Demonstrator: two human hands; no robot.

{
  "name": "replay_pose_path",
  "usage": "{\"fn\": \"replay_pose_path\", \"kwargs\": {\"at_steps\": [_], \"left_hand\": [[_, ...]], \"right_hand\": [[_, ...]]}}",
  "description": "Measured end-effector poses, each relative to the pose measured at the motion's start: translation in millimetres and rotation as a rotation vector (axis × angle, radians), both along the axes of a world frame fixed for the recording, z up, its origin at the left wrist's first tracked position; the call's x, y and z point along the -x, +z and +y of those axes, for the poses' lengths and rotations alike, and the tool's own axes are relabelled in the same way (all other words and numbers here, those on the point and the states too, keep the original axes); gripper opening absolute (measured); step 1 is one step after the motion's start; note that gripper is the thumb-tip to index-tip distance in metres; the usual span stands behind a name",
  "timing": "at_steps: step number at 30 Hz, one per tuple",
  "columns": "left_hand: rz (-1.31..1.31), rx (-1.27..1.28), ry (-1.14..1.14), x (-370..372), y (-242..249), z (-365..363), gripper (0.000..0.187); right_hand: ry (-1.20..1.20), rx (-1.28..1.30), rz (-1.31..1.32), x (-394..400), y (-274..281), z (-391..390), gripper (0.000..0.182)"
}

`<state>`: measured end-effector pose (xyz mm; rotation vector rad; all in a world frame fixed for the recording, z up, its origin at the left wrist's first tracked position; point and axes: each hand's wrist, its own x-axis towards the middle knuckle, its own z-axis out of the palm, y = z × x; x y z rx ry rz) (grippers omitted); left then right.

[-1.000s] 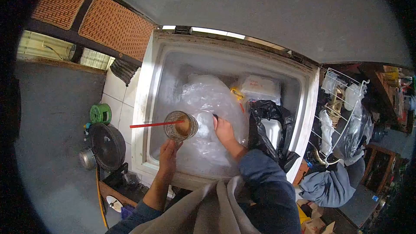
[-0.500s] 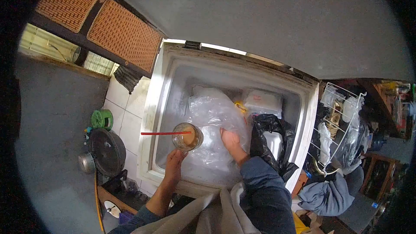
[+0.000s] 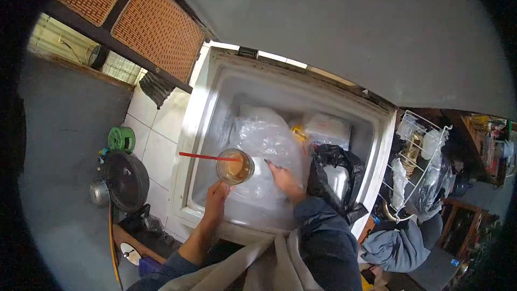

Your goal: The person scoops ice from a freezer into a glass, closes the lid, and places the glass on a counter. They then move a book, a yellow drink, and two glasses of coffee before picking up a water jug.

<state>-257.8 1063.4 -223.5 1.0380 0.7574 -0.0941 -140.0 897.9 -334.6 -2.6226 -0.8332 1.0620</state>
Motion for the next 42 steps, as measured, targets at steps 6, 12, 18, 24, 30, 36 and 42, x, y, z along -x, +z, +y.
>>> {"fn": "replay_pose_path", "kwargs": {"at_steps": [6,12,18,24,30,36,42], "left_hand": [[-0.058,-0.031,0.01,-2.8,-8.7,0.1,0.035],[-0.078,-0.035,0.037,-4.6,-3.2,-0.7,0.032],[-0.062,-0.05,0.01,-5.5,0.0,0.6,0.028],[-0.035,-0.065,0.039,-6.5,-1.3,0.3,0.03],[-0.038,-0.041,0.069,-10.0,4.6,-2.7,0.033],[-0.04,-0.044,0.021,-3.7,-5.3,0.5,0.034],[-0.033,-0.05,0.092,-7.2,0.8,-1.1,0.029]], "right_hand": [[0.005,-0.156,-0.089,-11.0,-12.7,-5.8,0.032],[-0.268,-0.23,-0.262,-15.9,-8.4,7.0,0.021],[-0.312,-0.147,-0.289,-18.5,8.8,8.8,0.025],[-0.171,-0.27,-0.762,-9.0,-141.1,-23.3,0.022],[0.014,-0.104,-0.161,-8.6,-28.2,-0.5,0.021],[-0.193,-0.273,-0.233,6.6,-32.3,-8.3,0.02],[-0.037,-0.095,-0.105,0.8,-30.6,1.6,0.023]]}}
